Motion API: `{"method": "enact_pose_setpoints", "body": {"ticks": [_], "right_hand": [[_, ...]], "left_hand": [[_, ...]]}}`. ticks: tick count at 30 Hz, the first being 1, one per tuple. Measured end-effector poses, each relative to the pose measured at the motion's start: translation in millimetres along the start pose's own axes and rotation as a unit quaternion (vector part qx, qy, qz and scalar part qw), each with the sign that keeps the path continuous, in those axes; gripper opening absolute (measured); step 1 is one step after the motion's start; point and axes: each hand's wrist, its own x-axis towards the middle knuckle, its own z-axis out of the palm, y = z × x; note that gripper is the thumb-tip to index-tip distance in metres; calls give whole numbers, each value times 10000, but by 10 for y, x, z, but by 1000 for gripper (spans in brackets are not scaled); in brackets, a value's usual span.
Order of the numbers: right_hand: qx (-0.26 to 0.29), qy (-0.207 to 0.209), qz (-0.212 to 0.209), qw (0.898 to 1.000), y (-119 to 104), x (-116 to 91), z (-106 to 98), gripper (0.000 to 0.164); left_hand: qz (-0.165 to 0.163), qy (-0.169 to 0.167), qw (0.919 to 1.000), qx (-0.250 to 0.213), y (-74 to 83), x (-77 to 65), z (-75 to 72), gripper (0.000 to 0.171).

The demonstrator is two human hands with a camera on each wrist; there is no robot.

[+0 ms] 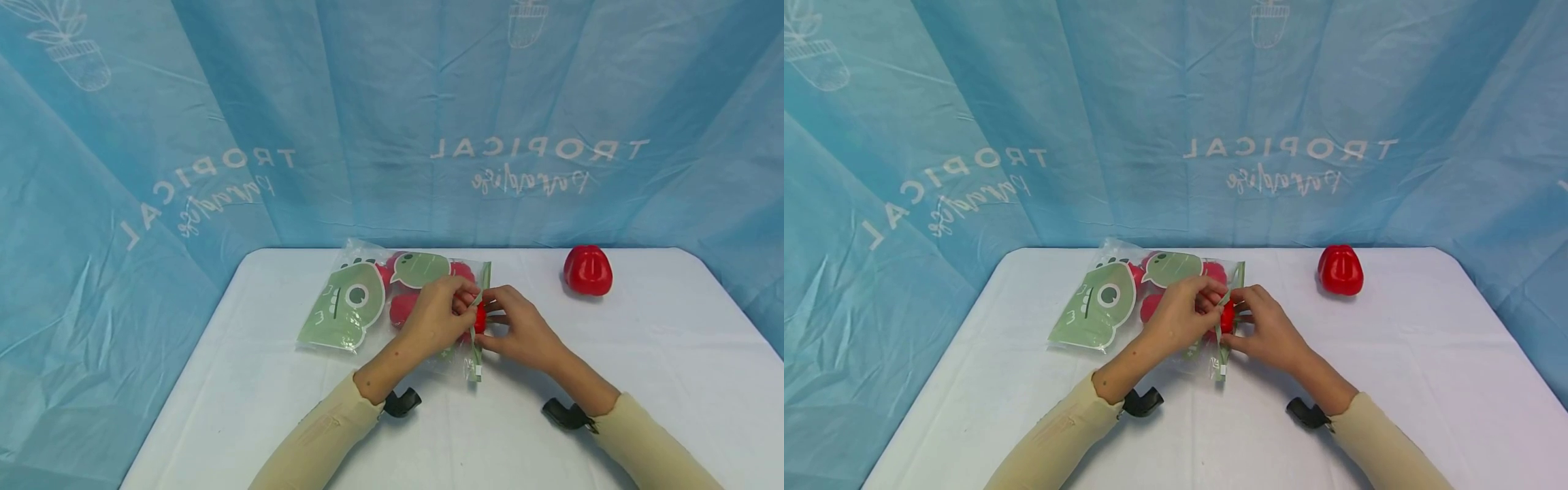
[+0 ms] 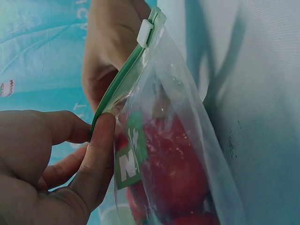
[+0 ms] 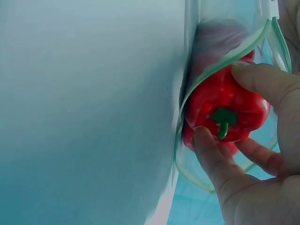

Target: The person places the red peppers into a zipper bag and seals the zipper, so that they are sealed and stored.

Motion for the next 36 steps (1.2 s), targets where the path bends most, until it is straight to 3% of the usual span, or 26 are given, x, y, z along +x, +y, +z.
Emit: {"method": "enact_pose_setpoints", "body": {"ticks": [9,21,28,36], "right_hand": [[363,47,121,9993,-17,122,137,57],[372,-7,287,9989,-70,228,208,56],[415,-197,333,9984,-58,194,173,54],[134,-61,-19,9999,-23,88,9,53]], "left_hand": [[76,30,10000,23,1,6,-10,28],[208,135,9996,136,-1,0,-32,26],[94,119,9999,-3,-4,14,-44,26],[-35,84,9999,-55,-6,18,-54,27]]}}
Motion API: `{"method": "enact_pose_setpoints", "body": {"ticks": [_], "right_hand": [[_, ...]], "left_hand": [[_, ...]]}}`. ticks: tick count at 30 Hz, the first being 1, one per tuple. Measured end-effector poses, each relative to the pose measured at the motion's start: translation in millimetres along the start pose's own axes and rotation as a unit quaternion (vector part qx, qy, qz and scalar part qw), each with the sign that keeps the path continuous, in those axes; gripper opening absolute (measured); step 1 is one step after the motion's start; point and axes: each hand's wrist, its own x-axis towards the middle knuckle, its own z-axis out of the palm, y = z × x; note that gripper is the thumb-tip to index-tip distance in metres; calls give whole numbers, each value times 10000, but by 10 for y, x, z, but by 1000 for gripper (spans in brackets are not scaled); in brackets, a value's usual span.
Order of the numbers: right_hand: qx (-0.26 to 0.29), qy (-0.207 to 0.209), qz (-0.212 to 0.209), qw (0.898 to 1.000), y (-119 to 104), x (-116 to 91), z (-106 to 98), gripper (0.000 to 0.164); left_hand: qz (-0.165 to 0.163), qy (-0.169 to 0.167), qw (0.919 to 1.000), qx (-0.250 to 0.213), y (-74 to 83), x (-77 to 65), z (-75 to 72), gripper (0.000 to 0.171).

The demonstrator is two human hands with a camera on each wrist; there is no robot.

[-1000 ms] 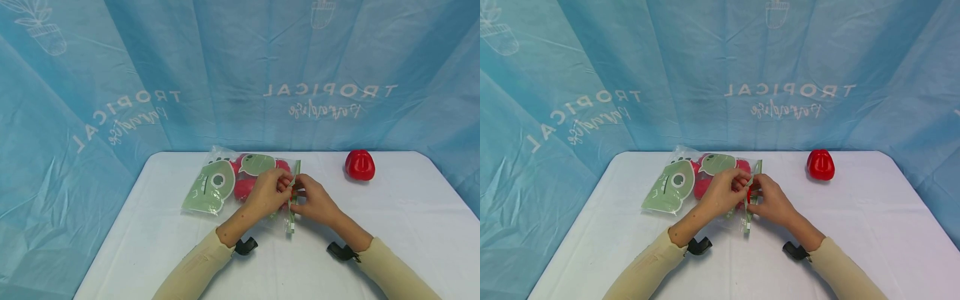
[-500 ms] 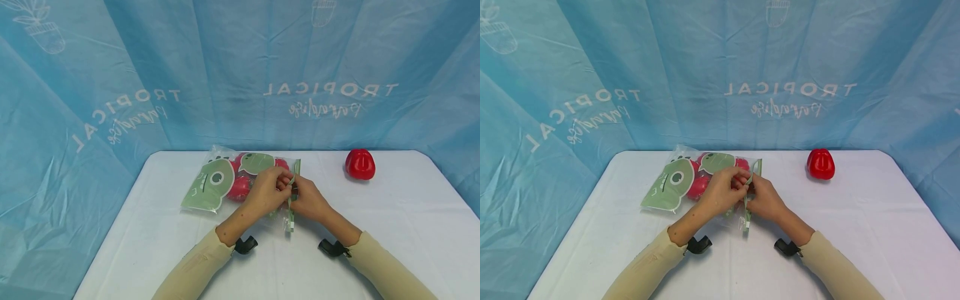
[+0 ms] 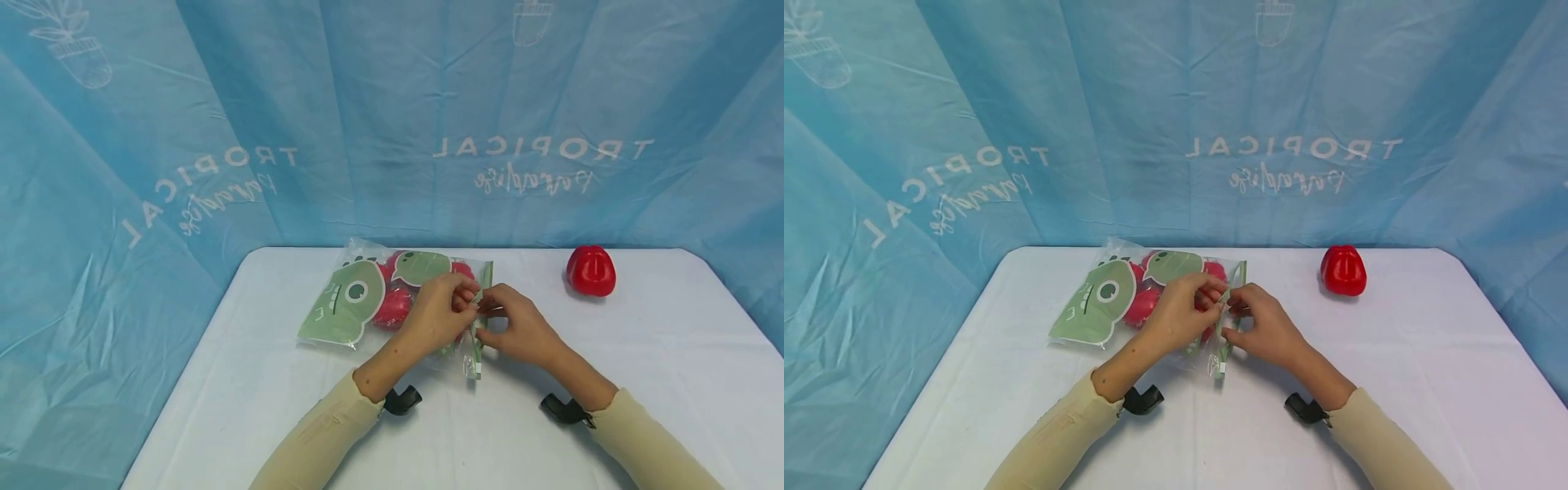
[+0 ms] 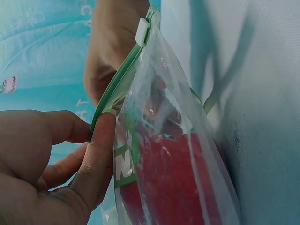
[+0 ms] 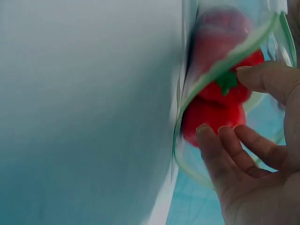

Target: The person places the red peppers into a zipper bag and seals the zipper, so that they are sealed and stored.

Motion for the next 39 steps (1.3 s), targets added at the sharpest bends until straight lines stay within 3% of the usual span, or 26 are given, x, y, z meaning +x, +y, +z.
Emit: {"method": "enact_pose_setpoints", "body": {"ticks": [8,15,26,31,35,39], "right_hand": [[-592,739,-405,9947,121,-43,-249,45],[-1160,1599,-43,9803,204,-73,-554,60],[-1280,2426,203,9614,411,-115,-938,62],[-1237,2522,598,9579,534,-151,-1087,83],[-1188,2313,1232,9577,655,-190,-1178,102],[-1173,1979,1662,9589,804,-219,-1227,108]], "left_hand": [[-71,-29,9999,-149,5,-14,6,29],[-106,10,9999,-135,4,-22,11,28],[-168,22,9998,-119,1,-21,15,30],[-165,24,9998,-94,-6,-18,18,32],[-154,65,9998,-52,-6,-13,21,34],[-140,96,9998,-50,-10,-6,22,35]]}}
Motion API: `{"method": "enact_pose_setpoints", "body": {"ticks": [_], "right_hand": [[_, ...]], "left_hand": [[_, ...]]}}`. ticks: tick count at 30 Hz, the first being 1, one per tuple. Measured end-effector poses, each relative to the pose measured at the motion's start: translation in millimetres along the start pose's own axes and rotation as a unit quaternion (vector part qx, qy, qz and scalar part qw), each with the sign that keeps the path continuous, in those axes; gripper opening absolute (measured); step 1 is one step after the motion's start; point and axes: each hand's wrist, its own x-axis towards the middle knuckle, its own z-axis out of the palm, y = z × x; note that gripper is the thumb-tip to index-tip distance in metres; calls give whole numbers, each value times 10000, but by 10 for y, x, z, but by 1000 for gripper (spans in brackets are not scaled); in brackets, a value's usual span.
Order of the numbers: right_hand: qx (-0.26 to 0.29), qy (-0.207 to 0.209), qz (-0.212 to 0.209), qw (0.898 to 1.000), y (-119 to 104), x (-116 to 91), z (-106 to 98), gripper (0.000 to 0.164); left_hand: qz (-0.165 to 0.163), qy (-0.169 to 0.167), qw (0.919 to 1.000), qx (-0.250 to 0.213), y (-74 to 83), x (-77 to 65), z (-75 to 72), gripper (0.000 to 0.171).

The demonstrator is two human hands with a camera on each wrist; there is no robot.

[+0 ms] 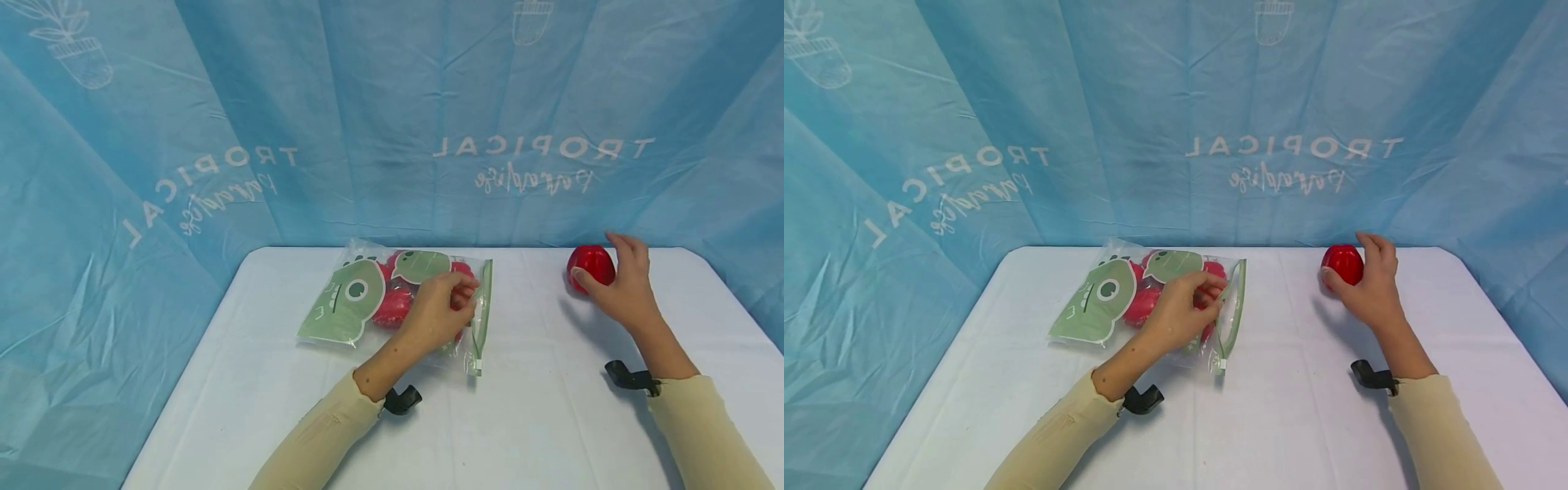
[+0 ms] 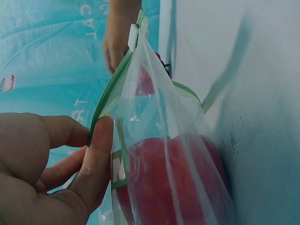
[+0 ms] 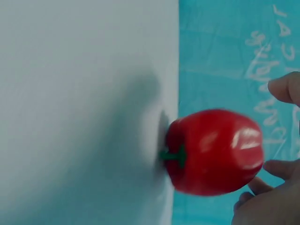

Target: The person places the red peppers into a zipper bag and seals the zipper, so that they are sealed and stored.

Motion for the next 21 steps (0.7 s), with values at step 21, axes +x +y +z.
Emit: {"method": "enact_pose_setpoints", "body": {"ticks": [21], "right_hand": [[553,-1097,382,9917,325,-13,-33,108]], "left_hand": [[48,96,9999,-90,-14,22,-26,38]]}}
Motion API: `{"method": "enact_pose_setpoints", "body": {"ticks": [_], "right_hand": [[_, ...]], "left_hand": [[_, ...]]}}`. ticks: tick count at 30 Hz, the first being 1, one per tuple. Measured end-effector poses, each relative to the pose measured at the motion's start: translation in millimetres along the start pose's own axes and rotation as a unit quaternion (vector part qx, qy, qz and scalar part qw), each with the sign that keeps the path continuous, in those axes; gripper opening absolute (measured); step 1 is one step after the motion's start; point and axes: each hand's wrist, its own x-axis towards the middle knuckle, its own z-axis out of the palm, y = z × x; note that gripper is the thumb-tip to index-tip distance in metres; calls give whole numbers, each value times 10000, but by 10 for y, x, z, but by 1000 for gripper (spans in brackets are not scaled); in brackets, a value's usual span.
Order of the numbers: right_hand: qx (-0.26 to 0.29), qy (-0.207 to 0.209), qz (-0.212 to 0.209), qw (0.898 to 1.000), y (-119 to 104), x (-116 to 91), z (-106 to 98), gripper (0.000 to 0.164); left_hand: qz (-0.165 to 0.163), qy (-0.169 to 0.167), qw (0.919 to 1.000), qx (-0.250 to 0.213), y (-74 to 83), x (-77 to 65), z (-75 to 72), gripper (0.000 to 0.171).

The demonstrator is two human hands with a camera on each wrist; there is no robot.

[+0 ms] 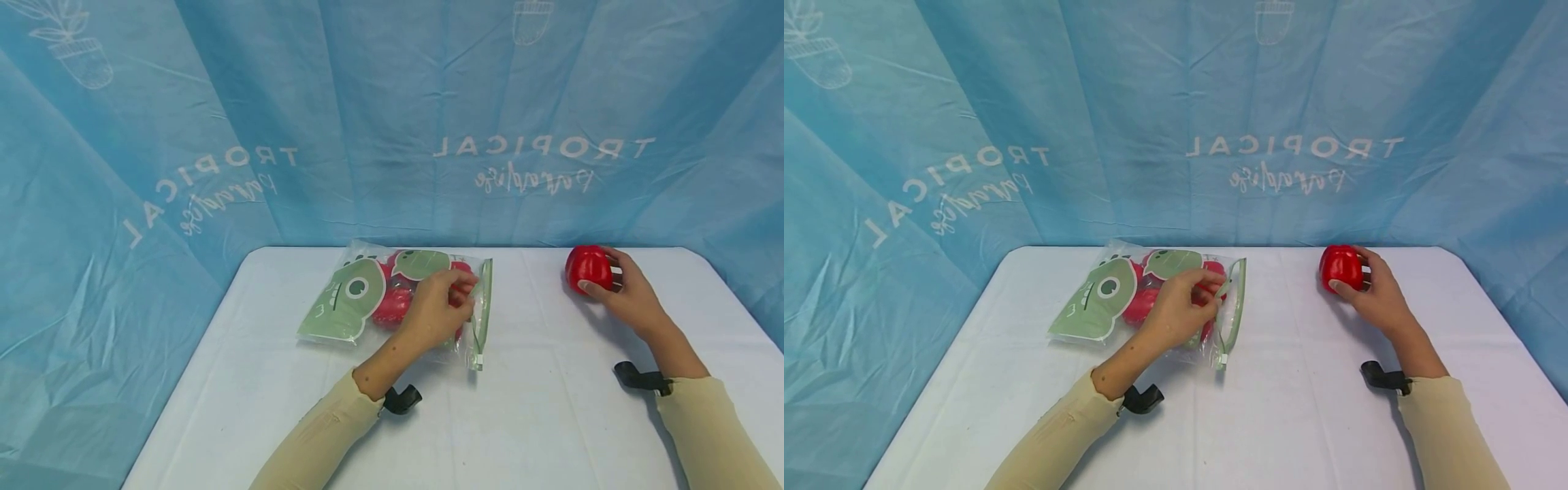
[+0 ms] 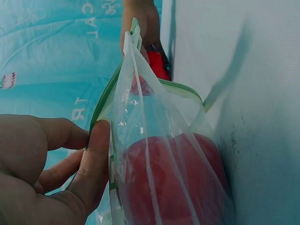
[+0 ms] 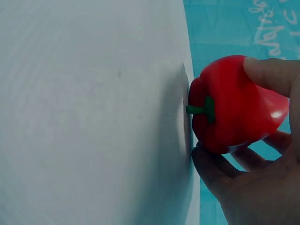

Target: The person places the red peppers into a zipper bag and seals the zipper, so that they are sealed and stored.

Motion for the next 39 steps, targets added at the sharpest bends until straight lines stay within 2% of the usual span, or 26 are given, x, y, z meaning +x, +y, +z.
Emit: {"method": "enact_pose_setpoints", "body": {"ticks": [11,20,24,29,35,39], "right_hand": [[67,157,-394,9991,-46,-12,28,107],[96,-139,-621,9979,-256,-54,39,104],[-11,-297,-882,9957,-377,-78,48,103],[-47,-452,-1267,9909,-507,-120,76,105],[-149,-607,-1919,9794,-625,-168,136,108],[-89,-812,-2134,9735,-714,-199,199,104]], "left_hand": [[31,-31,10000,30,-11,-3,-6,37],[63,-58,10000,9,-14,-5,-6,37],[30,-67,10000,32,-11,-8,-9,38],[-24,-59,10000,61,-2,-14,-14,40],[-42,-71,10000,-49,-2,-11,-8,39],[-104,-14,9999,-59,-1,-14,2,39]]}}
